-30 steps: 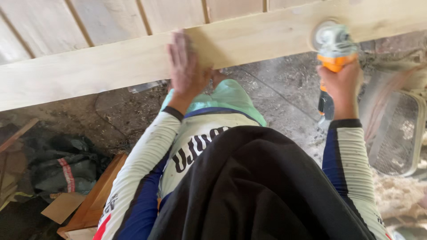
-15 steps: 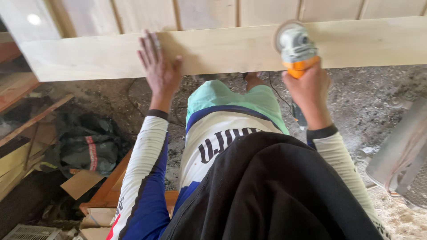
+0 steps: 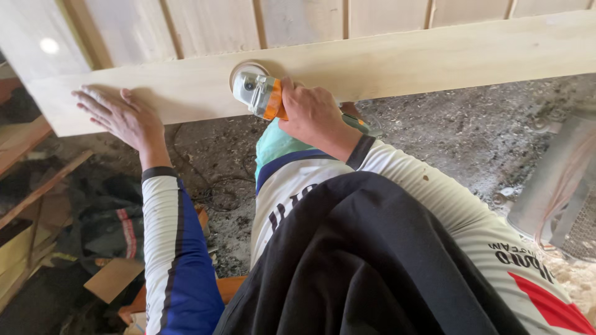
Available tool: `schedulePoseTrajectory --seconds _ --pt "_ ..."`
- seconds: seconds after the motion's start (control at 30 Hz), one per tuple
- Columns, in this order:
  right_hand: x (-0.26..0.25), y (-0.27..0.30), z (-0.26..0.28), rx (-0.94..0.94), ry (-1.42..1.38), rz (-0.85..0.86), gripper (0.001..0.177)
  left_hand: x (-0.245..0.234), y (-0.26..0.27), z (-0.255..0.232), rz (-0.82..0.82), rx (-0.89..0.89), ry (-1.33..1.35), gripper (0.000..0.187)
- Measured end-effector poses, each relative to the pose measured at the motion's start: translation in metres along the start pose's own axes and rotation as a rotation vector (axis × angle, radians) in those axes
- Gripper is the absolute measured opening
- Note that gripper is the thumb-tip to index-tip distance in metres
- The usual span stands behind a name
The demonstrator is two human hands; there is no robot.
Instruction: The person sands the surface of a wooden door using a power sander, holding the tool with both hands and moving it across the wood while occasionally brushing away dust by hand.
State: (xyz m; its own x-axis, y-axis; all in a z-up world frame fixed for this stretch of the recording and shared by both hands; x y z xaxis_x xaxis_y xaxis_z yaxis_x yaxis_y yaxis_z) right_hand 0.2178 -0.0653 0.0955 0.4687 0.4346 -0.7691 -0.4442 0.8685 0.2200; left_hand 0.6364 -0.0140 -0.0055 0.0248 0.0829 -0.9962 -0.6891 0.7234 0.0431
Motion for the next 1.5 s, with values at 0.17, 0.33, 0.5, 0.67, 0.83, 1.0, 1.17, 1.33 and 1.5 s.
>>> schedulePoseTrajectory --seconds 0.17,0.33,0.5,0.67,0.83,1.0,1.17,1.33,1.5 --pt "-0.029 0.025 -0.046 0.047 0.019 -0.057 0.044 0.01 0.015 -0.026 -0.011 0.029 -0.061 0.085" --pt "-0.055 0.061 -0.093 0.145 0.061 -0.093 0.048 0.018 0.046 -0.085 -0.071 0.125 -0.071 0.085" --pt "-0.078 0.086 -0.141 0.26 0.065 -0.091 0.048 0.014 0.097 -0.161 -0.119 0.281 -0.018 0.086" --pt "-0.105 0.114 -0.194 0.337 0.081 -0.149 0.047 -0.008 0.155 -0.23 0.015 0.398 -0.054 0.086" --pt "-0.12 0.15 -0.255 0.394 0.074 -0.171 0.049 -0.031 0.214 -0.3 0.076 0.528 -0.048 0.09" --pt "-0.137 0.189 -0.325 0.569 0.008 -0.153 0.048 -0.037 0.264 -0.367 0.307 0.615 -0.085 0.106" --pt "-0.165 0.232 -0.394 0.605 0.087 -0.291 0.052 -0.037 0.317 -0.428 0.334 0.836 0.022 0.106" --pt "-0.183 0.287 -0.479 0.797 -0.069 -0.489 0.046 -0.021 0.372 -0.474 0.352 1.147 0.118 0.088" --pt "-0.213 0.328 -0.561 0.992 -0.411 -0.819 0.043 -0.024 0.401 -0.487 0.057 1.41 0.242 0.073"
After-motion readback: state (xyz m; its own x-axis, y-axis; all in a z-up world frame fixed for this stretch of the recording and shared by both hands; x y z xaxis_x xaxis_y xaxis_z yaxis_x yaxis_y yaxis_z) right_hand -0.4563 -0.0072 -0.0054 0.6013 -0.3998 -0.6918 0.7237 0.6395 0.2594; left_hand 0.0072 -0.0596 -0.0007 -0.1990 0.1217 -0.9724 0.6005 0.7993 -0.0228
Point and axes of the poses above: each hand's wrist, its own y-axis away from the middle knuckle, its own x-axis out of the palm, z = x × y, the point moved 4 cm from there along -y, towards the middle knuckle, and after that the axes turned 7 degrees about -z, right-handed, at the moved point
